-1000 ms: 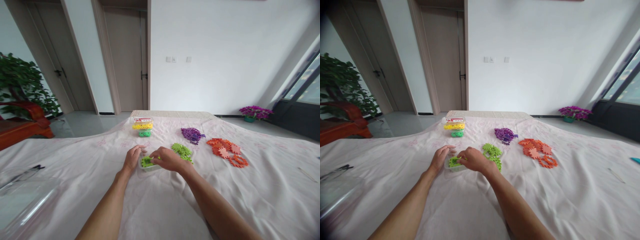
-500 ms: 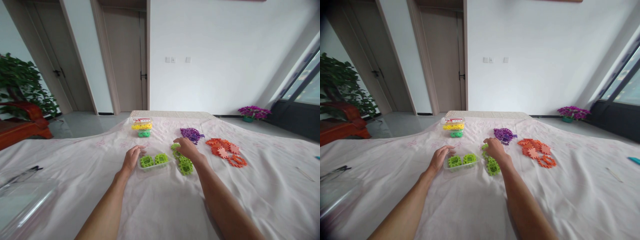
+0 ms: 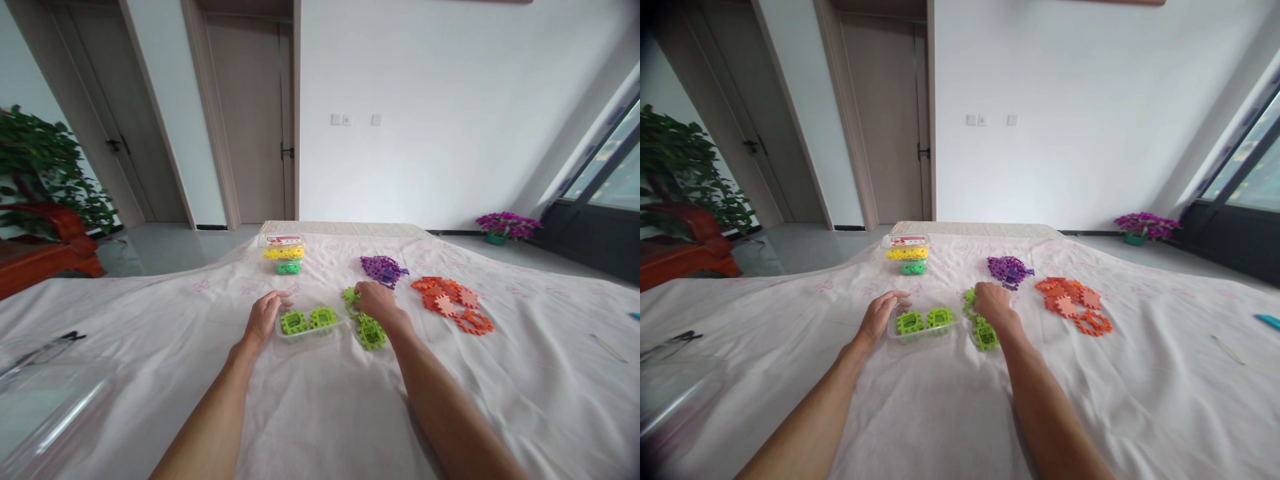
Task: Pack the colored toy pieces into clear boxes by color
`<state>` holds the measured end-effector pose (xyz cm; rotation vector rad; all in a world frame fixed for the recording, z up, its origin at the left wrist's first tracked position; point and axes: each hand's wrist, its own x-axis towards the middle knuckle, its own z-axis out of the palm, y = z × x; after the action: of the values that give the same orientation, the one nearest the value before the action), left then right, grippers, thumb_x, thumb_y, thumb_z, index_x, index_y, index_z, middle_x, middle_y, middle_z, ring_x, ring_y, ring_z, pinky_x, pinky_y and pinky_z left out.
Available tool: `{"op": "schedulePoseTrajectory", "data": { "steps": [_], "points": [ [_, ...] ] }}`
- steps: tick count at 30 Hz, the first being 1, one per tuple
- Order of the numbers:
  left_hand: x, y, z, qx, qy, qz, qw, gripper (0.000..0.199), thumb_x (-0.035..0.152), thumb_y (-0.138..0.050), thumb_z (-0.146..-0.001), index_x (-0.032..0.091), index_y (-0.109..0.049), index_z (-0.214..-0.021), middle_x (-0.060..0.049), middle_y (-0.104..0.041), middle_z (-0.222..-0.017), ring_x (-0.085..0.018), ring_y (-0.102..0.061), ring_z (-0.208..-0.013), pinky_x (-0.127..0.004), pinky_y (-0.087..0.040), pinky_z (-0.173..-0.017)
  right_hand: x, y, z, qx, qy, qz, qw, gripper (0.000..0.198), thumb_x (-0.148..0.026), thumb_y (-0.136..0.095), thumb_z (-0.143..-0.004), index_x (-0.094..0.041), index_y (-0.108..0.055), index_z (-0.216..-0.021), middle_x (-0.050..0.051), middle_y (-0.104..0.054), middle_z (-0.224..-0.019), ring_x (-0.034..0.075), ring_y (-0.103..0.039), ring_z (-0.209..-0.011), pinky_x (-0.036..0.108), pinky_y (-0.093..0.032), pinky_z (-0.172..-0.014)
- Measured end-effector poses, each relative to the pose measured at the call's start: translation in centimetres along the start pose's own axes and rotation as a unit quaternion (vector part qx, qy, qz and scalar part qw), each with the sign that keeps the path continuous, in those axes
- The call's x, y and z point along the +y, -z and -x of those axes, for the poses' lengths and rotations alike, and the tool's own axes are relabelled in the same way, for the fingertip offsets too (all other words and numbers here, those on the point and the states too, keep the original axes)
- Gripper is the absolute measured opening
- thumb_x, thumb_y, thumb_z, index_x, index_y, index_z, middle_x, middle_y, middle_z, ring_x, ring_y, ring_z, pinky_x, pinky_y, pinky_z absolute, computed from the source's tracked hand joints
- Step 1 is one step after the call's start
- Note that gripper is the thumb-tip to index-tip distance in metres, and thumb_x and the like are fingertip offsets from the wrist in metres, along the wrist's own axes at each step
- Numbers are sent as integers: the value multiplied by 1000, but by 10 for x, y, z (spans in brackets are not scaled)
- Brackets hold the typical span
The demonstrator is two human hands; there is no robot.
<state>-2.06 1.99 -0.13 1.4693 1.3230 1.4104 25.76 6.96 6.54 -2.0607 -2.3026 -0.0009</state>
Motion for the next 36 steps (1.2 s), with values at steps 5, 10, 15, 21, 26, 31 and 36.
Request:
{"op": "schedulePoseTrajectory", "data": {
  "steps": [5, 10, 15, 21, 26, 31, 36],
  "points": [
    [-4, 1, -2, -3, 2, 3, 1000, 38, 34, -44, -83, 13, -68, -103, -9, -75, -86, -21, -69, -78, -32, -50, -78, -2, 12, 1, 114, 11, -56, 992, 29, -21, -52, -83, -26, -70, -106, 7, -70, -107, 22, -64, -97, 27, -42, -72],
    [-4, 0, -2, 1, 1, 0, 1000, 36, 35, -45, -82, 15, -69, -100, -7, -74, -83, -21, -68, -78, -32, -50, -79, -19, 28, 10, 179, 96, -145, 968, 25, -28, -55, -87, -26, -69, -107, 3, -70, -103, 18, -62, -93, 24, -41, -75],
    [-3, 0, -1, -1, -7, -5, 1000, 36, 34, -43, -83, 16, -68, -101, -7, -74, -85, -21, -68, -78, -33, -50, -79, -44, 21, 20, 100, 218, -155, 958, 28, -23, -59, -84, -25, -68, -110, 2, -72, -99, 17, -64, -91, 23, -42, -75],
    [-1, 0, 0, -2, -3, -12, 1000, 37, 34, -43, -83, 15, -68, -101, -8, -74, -86, -21, -68, -80, -33, -50, -80, -52, 8, 22, 52, 284, -118, 950, 30, -13, -57, -83, -26, -71, -106, 1, -72, -107, 19, -63, -102, 26, -43, -86],
    [0, 0, 0, 0, 1, -6, 1000, 38, 34, -44, -82, 15, -69, -103, -8, -75, -88, -21, -68, -80, -33, -50, -80, -57, 11, 30, 57, 320, -141, 935, 25, -23, -57, -86, -26, -72, -105, 2, -73, -102, 19, -62, -102, 29, -43, -90],
    [0, 0, 0, 0, 2, -11, 1000, 38, 35, -43, -82, 15, -68, -104, -8, -75, -88, -21, -68, -80, -33, -50, -80, -56, 16, 32, 25, 329, -156, 931, 22, -27, -57, -86, -24, -74, -101, 3, -74, -98, 19, -64, -99, 28, -45, -87],
    [-2, 0, 0, -4, 5, -10, 1000, 38, 35, -42, -83, 15, -68, -102, -8, -74, -87, -21, -68, -79, -33, -50, -79, -24, 34, 22, 59, 240, -141, 959, 27, -26, -58, -85, -22, -71, -109, 7, -72, -107, 21, -64, -100, 27, -45, -86]
  ]
}}
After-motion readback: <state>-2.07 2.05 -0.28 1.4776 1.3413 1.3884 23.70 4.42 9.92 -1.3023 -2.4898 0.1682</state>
